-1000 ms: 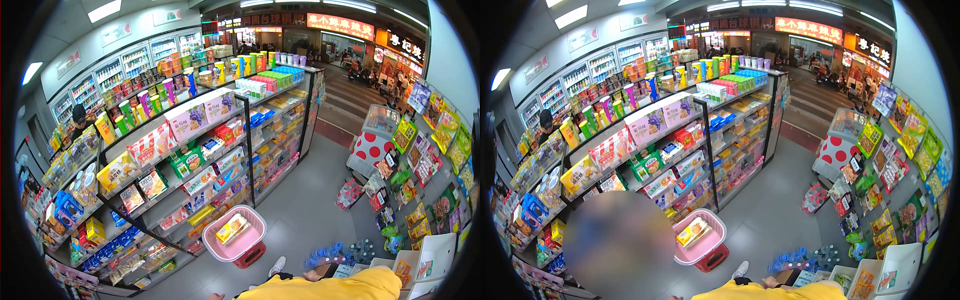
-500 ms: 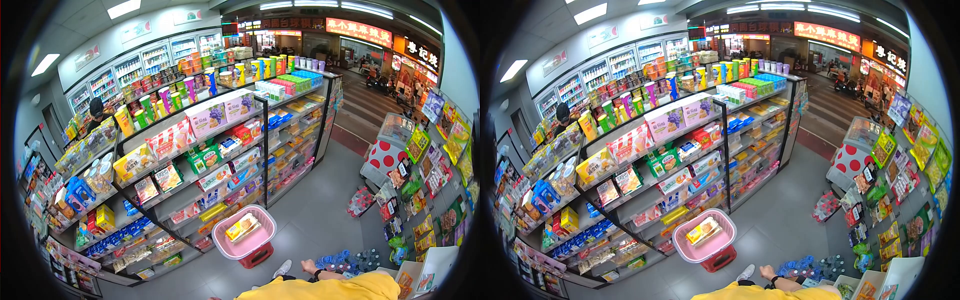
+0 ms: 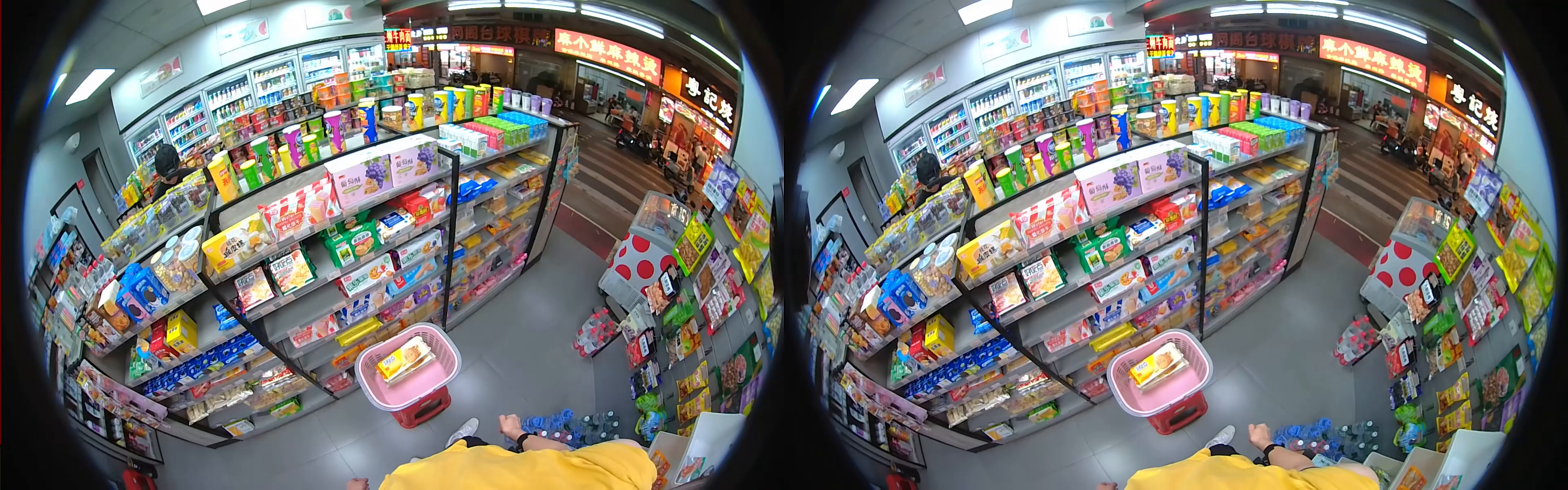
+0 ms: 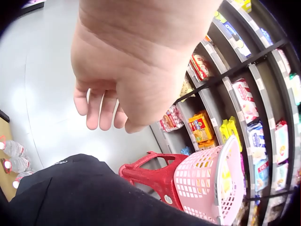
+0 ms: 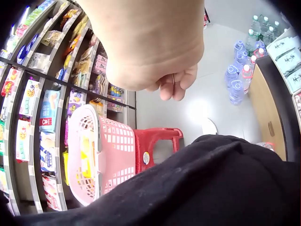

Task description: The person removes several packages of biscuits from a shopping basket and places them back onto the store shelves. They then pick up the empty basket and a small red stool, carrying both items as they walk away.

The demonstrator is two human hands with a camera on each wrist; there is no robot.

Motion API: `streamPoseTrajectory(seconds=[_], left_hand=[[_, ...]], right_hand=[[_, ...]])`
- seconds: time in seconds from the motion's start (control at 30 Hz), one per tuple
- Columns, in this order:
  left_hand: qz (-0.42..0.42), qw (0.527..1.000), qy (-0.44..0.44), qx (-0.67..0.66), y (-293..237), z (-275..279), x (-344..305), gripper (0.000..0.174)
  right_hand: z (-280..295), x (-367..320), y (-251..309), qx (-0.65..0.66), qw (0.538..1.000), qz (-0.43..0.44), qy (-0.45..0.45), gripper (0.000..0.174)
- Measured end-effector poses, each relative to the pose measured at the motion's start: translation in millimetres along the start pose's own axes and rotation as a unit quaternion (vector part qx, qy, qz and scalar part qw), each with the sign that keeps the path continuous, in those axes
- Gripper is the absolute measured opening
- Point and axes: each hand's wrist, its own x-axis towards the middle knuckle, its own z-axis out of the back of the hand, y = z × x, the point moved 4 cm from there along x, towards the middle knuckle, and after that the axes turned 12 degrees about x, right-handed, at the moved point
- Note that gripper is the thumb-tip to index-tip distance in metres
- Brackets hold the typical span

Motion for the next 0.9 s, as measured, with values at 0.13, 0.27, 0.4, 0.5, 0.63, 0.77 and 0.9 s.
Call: streamPoseTrajectory(seconds=[0.13, 0.27, 0.4, 0.5, 0.63, 0.77, 0.9], left_hand=[[0.069, 0.983, 0.07, -0.153, -1.2, -16.6, 2.1, 0.044], [0.052, 0.974, 0.093, -0.199, 1.3, -28.3, 7.5, 0.039], [0.164, 0.936, 0.183, -0.253, -10.0, -18.5, -11.0, 0.034], [0.098, 0.959, 0.132, -0.231, -12.1, -24.5, 7.6, 0.031], [0.099, 0.969, 0.134, -0.184, -32.1, -13.9, -11.2, 0.036], [0.094, 0.962, 0.198, -0.165, -36.0, -19.1, -11.7, 0.047], [0.122, 0.959, 0.2, -0.161, -24.9, -32.6, -12.9, 0.055]], right_hand=[[-7.9, 17.7, -30.5, -0.01, 1.0, -0.017, -0.023, 0.048], [-0.6, 1.7, -19.1, 0.103, 0.993, -0.048, 0.016, 0.041], [-1.9, 0.3, -25.8, 0.151, 0.986, -0.066, 0.017, 0.03], [-6.2, 14.6, -48.0, 0.089, 0.995, -0.02, 0.048, 0.022], [3.6, 10.0, -40.6, 0.038, 0.994, -0.037, 0.095, 0.011], [7.6, 10.7, -35.7, -0.008, 0.996, -0.037, 0.086, 0.017], [8.6, 6.5, -21.5, -0.018, 0.995, -0.044, 0.09, 0.023]])
